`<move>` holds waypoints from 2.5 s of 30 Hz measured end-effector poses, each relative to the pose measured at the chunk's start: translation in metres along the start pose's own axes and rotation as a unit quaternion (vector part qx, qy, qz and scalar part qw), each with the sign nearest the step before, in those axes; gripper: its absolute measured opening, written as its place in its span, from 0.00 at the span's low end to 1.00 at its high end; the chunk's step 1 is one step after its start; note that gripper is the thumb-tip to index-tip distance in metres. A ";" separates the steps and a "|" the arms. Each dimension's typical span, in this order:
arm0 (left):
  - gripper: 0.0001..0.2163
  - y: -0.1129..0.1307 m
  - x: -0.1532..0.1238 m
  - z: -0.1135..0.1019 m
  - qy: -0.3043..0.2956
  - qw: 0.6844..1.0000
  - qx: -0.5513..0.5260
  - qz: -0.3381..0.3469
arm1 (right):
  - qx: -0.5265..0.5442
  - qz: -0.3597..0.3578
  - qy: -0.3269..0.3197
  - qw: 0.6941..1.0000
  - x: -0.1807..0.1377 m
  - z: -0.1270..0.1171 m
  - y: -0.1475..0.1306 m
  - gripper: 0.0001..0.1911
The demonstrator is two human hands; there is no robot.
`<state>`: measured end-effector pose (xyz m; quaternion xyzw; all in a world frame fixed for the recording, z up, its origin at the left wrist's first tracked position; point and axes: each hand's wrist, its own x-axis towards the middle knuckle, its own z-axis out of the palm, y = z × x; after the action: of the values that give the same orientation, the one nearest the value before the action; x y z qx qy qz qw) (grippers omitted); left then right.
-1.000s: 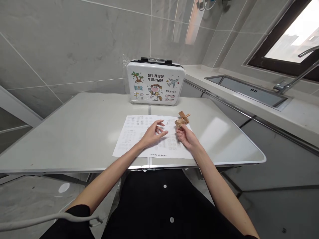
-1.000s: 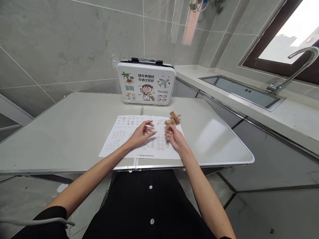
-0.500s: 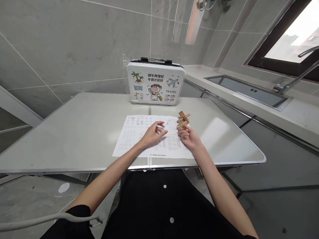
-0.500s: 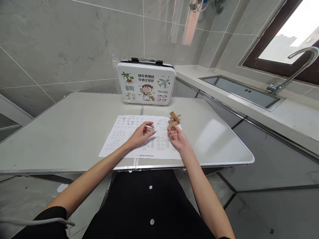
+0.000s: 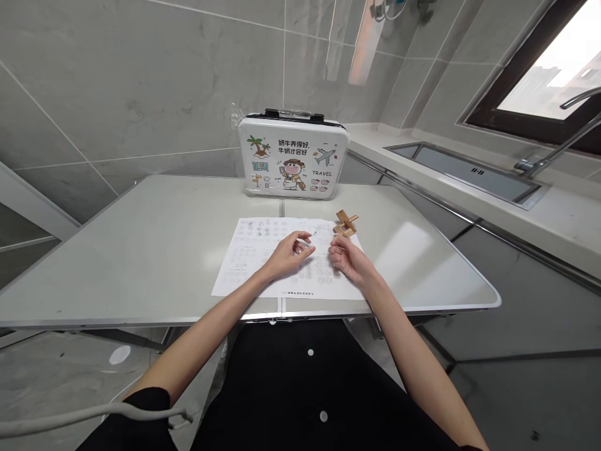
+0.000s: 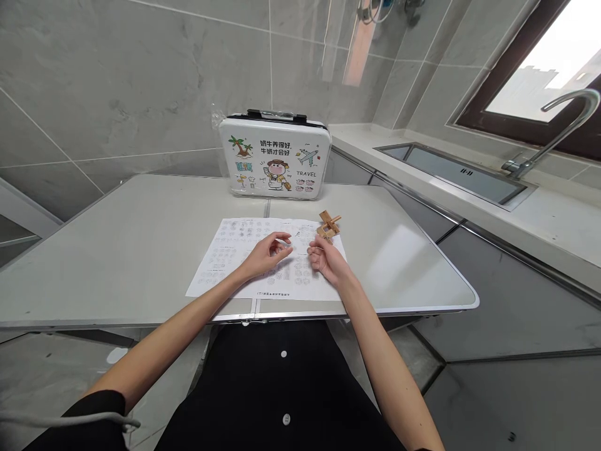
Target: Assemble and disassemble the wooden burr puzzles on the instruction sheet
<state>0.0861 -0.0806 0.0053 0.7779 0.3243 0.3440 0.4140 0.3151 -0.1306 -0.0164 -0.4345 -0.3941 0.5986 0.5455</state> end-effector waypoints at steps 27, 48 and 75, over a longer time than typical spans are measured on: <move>0.15 0.007 -0.003 -0.002 -0.055 0.998 -0.004 -0.026 | -0.321 -0.083 -0.030 0.943 -0.011 0.022 0.009 0.20; 0.13 0.006 -0.010 0.009 -0.041 0.998 0.017 -0.042 | -0.295 -0.034 -0.042 0.954 -0.005 0.009 0.010 0.18; 0.13 0.009 -0.011 0.018 -0.053 0.998 -0.007 -0.043 | -0.347 -0.083 -0.009 0.934 -0.022 0.010 0.003 0.21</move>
<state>0.0966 -0.1007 0.0031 0.7774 0.3328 0.2859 0.4507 0.3052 -0.1530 -0.0136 -0.5570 -0.6166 0.3812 0.4053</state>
